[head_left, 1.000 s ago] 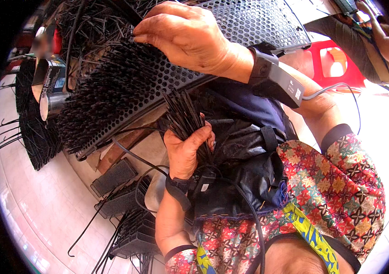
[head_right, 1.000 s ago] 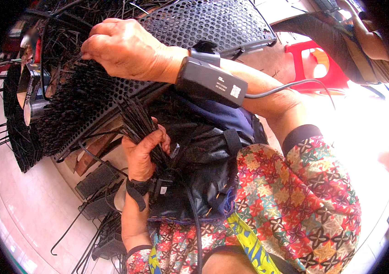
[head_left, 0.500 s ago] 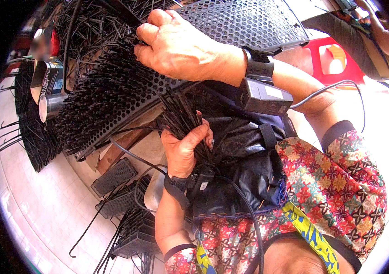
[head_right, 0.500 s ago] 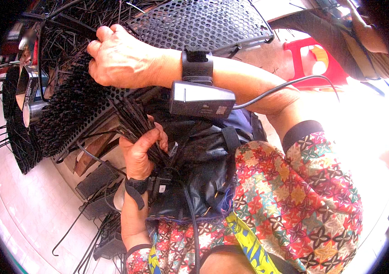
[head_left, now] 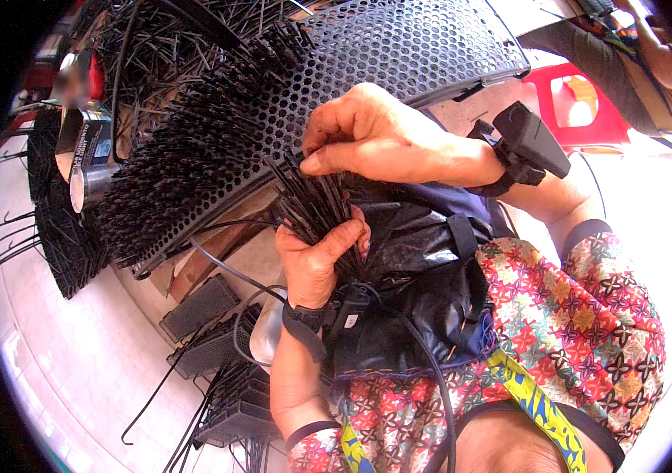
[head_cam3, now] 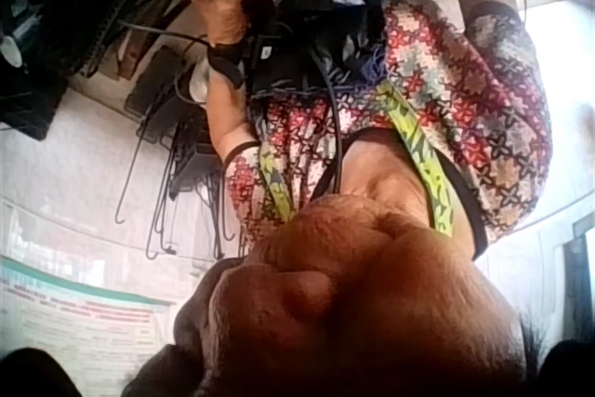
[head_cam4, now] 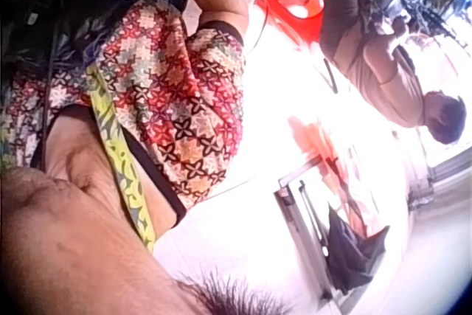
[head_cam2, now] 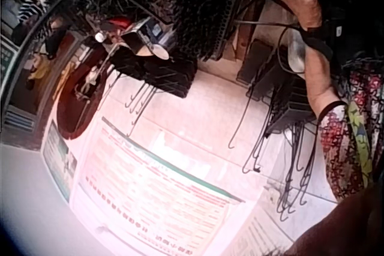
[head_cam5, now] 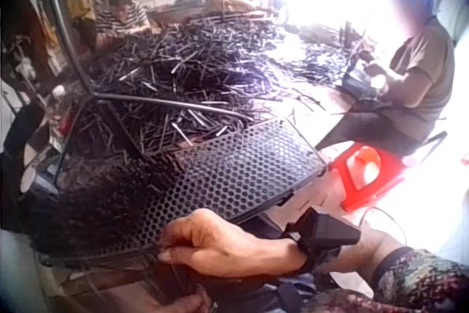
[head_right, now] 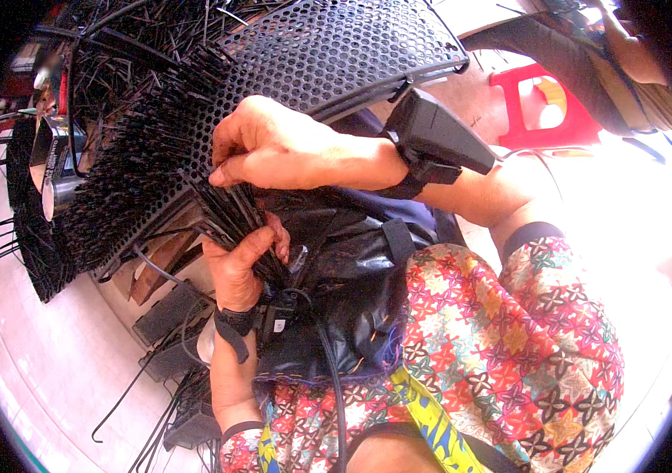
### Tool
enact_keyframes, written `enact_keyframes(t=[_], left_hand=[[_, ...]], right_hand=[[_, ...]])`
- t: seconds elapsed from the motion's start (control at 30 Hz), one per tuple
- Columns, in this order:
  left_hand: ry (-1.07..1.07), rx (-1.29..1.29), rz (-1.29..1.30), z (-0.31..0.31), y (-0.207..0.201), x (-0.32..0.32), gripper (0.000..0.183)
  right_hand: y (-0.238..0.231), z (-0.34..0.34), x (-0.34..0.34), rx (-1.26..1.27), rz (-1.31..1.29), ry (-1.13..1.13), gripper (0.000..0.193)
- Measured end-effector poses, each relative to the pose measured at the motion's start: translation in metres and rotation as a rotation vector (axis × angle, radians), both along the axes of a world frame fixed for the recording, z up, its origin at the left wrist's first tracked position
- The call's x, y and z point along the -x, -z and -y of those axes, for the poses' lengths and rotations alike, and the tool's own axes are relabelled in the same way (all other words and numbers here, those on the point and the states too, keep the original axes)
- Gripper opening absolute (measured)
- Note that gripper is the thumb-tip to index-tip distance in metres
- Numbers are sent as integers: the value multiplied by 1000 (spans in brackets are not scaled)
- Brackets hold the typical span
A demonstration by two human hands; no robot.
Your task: The person inserts black plastic hanger pieces one by one into the holes of a metal grid plate to assemble them.
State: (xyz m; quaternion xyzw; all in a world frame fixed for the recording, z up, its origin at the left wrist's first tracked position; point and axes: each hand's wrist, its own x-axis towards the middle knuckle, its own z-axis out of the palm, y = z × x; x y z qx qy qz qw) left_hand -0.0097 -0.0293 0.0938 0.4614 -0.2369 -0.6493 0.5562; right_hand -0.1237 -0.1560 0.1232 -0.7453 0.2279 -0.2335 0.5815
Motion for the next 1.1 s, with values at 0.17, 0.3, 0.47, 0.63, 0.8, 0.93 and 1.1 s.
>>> enact_keyframes(t=[0.17, 0.3, 0.47, 0.63, 0.8, 0.93, 1.1], left_hand=[[-33, -53, -29, 2, -1, 0, 21], [-69, -74, -49, 0, 5, -3, 22], [-76, -62, -10, 1, 9, -1, 29], [-73, -49, -77, 3, 7, 0, 26], [-91, -52, -94, 1, 8, -2, 25], [-91, -59, -47, 1, 7, -1, 28], [-91, -75, -30, 2, 7, 1, 30]], right_hand=[[-7, 9, 8, -371, 86, 148, 10], [-9, 24, 2, -269, 302, 380, 12], [-6, 45, -8, -184, 545, 483, 6], [-4, 47, -15, 198, 510, 564, 5], [10, 53, -21, 566, 444, 504, 12], [12, 51, -21, 701, 296, 385, 12], [2, 56, -27, 994, 177, 299, 12]])
